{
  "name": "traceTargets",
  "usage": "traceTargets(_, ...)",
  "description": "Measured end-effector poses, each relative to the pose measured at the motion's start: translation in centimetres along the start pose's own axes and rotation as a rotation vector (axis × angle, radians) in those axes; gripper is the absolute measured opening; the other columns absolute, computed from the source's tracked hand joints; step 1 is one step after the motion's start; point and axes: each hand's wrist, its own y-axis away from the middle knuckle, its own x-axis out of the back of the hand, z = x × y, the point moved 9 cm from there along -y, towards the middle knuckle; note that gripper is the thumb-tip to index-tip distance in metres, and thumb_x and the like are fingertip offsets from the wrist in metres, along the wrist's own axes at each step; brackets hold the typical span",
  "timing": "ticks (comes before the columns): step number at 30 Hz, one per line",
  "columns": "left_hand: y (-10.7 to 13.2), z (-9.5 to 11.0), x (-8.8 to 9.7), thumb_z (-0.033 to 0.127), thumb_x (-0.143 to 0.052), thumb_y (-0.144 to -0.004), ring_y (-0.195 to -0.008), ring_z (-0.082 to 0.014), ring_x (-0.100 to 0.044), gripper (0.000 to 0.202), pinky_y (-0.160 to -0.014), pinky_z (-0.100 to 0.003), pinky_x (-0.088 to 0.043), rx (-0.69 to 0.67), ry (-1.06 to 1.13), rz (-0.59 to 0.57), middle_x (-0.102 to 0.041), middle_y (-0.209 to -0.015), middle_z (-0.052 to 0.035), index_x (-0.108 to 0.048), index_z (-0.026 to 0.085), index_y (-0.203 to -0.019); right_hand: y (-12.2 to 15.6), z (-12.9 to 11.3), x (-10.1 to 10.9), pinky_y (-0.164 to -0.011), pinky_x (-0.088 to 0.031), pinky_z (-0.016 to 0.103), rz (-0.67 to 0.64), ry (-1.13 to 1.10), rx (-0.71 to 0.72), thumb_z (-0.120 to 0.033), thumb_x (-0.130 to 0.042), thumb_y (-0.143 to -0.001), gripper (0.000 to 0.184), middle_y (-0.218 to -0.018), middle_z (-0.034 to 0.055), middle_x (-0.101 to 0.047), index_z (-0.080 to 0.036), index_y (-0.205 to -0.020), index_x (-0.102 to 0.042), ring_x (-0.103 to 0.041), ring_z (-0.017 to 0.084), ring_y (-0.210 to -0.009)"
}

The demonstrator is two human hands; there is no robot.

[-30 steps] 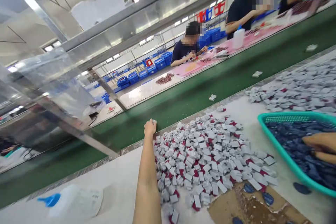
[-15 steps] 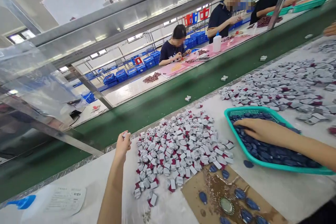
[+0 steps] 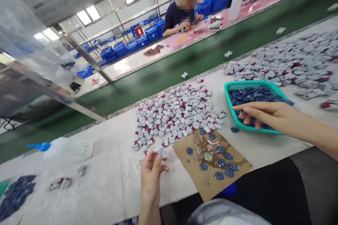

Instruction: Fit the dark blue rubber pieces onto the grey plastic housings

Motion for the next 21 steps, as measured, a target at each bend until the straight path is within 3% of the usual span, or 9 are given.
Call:
traceTargets(4,2.7,-3.5,-3.6,0.042,-0.091,-0.055,-0.071,-0.0131,-0.066,0.048,-0.053,-0.017,-0.053,0.192,0.062,-0.138,-0.073,-0.081,-0.0048,-0.073,0.014,-0.089,2.6,-2.8,-5.8,-0.055,-0.051,0.025,-0.161,-0.005,0.078,-0.049,-0.044,-0.096,0.043,-0.088,0.0073,-0.07,-0.022,-0.12,-0.066,-0.061,0.013,-0.06)
traceTargets(7,4.0,-4.6,-5.3,0.035,-0.092,-0.058,-0.073,-0.0126,-0.068,0.043,-0.057,-0.017,-0.055,0.267,0.078,-0.229,-0.075,-0.085,-0.005,-0.072,0.014,-0.09,4.0,-4.2,-9.9,-0.054,-0.05,0.026,-0.207,0.009,0.153,-0.039,-0.043,-0.096,0.038,-0.089,0.0058,-0.071,-0.023,-0.124,-0.062,-0.06,0.013,-0.058)
traceTargets(9,4.5,-4.8,-5.8,0.031,-0.092,-0.059,-0.071,-0.011,-0.067,0.04,-0.058,-0.017,-0.055,0.282,0.076,-0.272,-0.075,-0.085,-0.0046,-0.071,0.013,-0.087,4.5,-4.5,-11.5,-0.058,-0.052,0.028,-0.199,0.016,0.199,-0.036,-0.045,-0.094,0.032,-0.086,0.006,-0.071,-0.021,-0.113,-0.066,-0.064,0.017,-0.065)
traceTargets(12,4.7,-5.0,-5.7,0.029,-0.092,-0.059,-0.074,-0.0123,-0.068,0.038,-0.059,-0.017,-0.056,0.297,0.085,-0.275,-0.074,-0.083,-0.0033,-0.067,0.013,-0.082,4.9,-4.7,-12.3,-0.068,-0.055,0.031,-0.138,0.028,0.256,-0.035,-0.044,-0.095,0.029,-0.09,0.0086,-0.069,-0.02,-0.1,-0.068,-0.067,0.02,-0.079)
traceTargets(16,4.5,-5.4,-5.1,0.03,-0.091,-0.06,-0.084,-0.0167,-0.072,0.039,-0.059,-0.017,-0.055,0.302,0.115,-0.225,-0.074,-0.085,-0.0037,-0.062,0.014,-0.081,5.6,-5.2,-12.5,-0.067,-0.055,0.027,-0.117,0.037,0.324,-0.033,-0.041,-0.098,0.03,-0.09,0.0072,-0.064,-0.021,-0.107,-0.067,-0.066,0.016,-0.079)
traceTargets(21,4.3,-5.6,-4.9,0.031,-0.092,-0.059,-0.083,-0.0176,-0.073,0.042,-0.058,-0.017,-0.055,0.309,0.13,-0.217,-0.074,-0.083,-0.004,-0.061,0.014,-0.081,6.3,-5.1,-12.9,-0.073,-0.056,0.028,-0.126,0.089,0.358,-0.024,-0.04,-0.097,0.027,-0.101,0.0059,-0.068,-0.022,-0.111,-0.062,-0.068,0.017,-0.089)
